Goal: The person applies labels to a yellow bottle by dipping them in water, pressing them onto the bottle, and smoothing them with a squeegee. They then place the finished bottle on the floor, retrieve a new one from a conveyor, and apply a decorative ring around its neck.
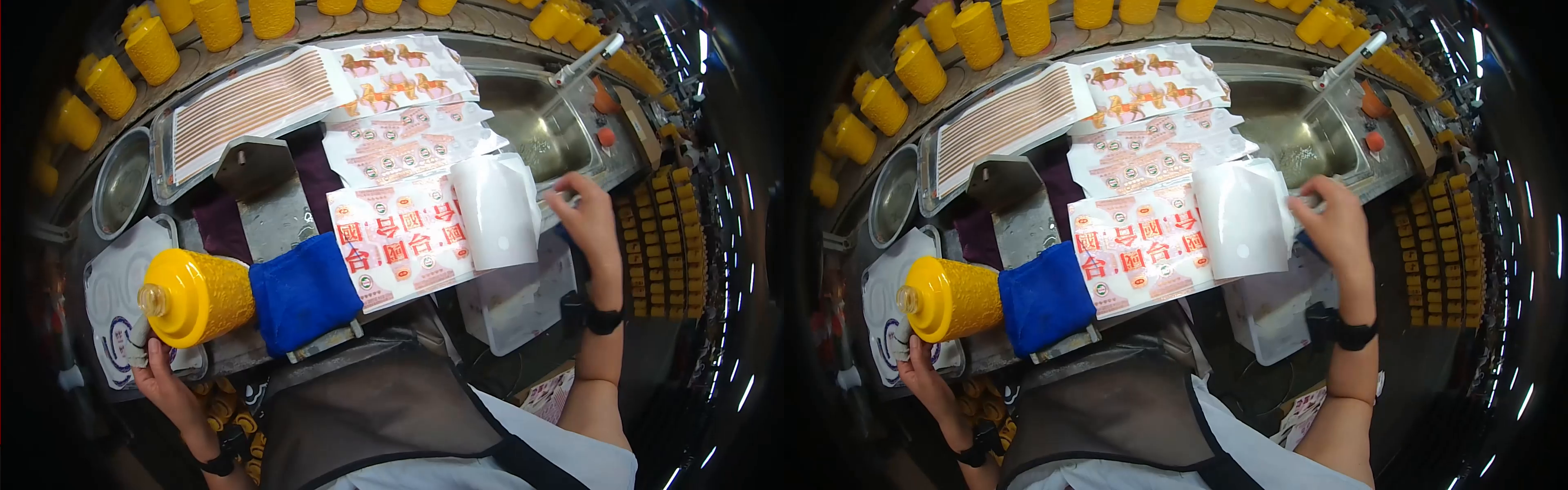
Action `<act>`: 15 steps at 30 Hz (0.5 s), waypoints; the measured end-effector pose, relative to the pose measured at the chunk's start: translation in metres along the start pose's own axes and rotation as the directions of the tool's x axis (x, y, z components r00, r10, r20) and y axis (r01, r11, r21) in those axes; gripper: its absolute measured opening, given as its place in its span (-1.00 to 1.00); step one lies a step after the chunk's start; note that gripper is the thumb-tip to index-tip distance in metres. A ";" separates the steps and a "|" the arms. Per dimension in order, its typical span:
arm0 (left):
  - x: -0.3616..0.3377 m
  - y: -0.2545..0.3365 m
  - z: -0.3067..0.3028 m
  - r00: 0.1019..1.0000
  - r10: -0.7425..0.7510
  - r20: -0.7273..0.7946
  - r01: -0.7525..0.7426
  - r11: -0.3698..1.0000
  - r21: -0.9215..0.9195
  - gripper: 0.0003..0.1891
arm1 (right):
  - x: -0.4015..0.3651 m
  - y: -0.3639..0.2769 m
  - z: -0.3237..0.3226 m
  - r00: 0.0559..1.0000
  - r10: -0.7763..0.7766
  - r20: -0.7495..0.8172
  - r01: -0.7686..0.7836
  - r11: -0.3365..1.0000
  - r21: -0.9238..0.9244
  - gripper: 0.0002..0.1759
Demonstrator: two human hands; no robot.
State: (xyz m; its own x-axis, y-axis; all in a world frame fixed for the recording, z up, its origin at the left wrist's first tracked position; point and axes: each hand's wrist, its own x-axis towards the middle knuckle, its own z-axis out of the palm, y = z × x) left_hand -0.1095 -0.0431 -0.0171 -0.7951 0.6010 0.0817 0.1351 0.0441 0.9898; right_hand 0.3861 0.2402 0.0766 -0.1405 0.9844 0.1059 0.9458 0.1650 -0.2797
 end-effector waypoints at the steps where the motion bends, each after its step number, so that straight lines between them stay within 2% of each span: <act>1: 0.001 -0.003 -0.001 1.000 -0.009 -0.019 0.009 1.000 -0.008 -0.73 | -0.005 -0.019 0.018 0.998 -0.058 -0.010 0.057 0.998 -0.031 -0.55; 2: 0.000 -0.002 0.000 1.000 -0.014 -0.020 0.014 1.000 0.004 -0.73 | -0.011 -0.040 0.033 0.997 -0.027 0.074 0.035 0.992 -0.119 -0.38; 3: -0.001 -0.001 0.002 1.000 -0.017 -0.026 0.018 1.000 0.015 -0.73 | -0.018 -0.056 0.052 0.996 -0.036 0.086 0.055 0.971 -0.232 -0.27; 4: -0.002 0.001 0.003 0.999 -0.020 -0.037 0.021 0.999 0.026 -0.73 | -0.020 -0.072 0.060 0.988 0.007 0.154 0.031 0.969 -0.244 -0.20; 6: -0.007 0.008 0.007 0.999 0.029 -0.025 -0.027 0.997 0.077 -0.74 | -0.018 -0.070 0.076 0.993 0.000 0.116 0.028 0.971 -0.237 -0.30; 9: -0.011 0.008 0.004 0.997 0.071 0.005 -0.071 0.989 0.128 -0.74 | -0.007 -0.040 0.072 0.971 0.038 0.237 0.031 0.960 -0.278 -0.40; 12: -0.008 0.005 0.005 0.998 0.057 0.016 -0.058 0.988 0.145 -0.73 | -0.014 -0.037 0.041 0.968 0.134 0.211 -0.119 0.989 -0.087 -0.49; 13: -0.006 0.006 0.007 0.999 0.032 0.008 -0.032 0.989 0.144 -0.73 | -0.018 -0.037 0.040 0.976 0.127 0.179 -0.112 0.989 -0.093 -0.39; 15: -0.002 0.005 0.011 1.000 0.001 -0.013 0.000 0.992 0.125 -0.72 | -0.028 -0.043 0.051 0.999 0.018 0.051 -0.013 0.995 -0.097 -0.34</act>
State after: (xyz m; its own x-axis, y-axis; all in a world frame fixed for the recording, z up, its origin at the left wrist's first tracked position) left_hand -0.1006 -0.0349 -0.0136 -0.8026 0.5905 0.0846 0.2079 0.1439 0.9675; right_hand 0.3343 0.2083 0.0366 -0.1381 0.9891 0.0521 0.9715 0.1455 -0.1874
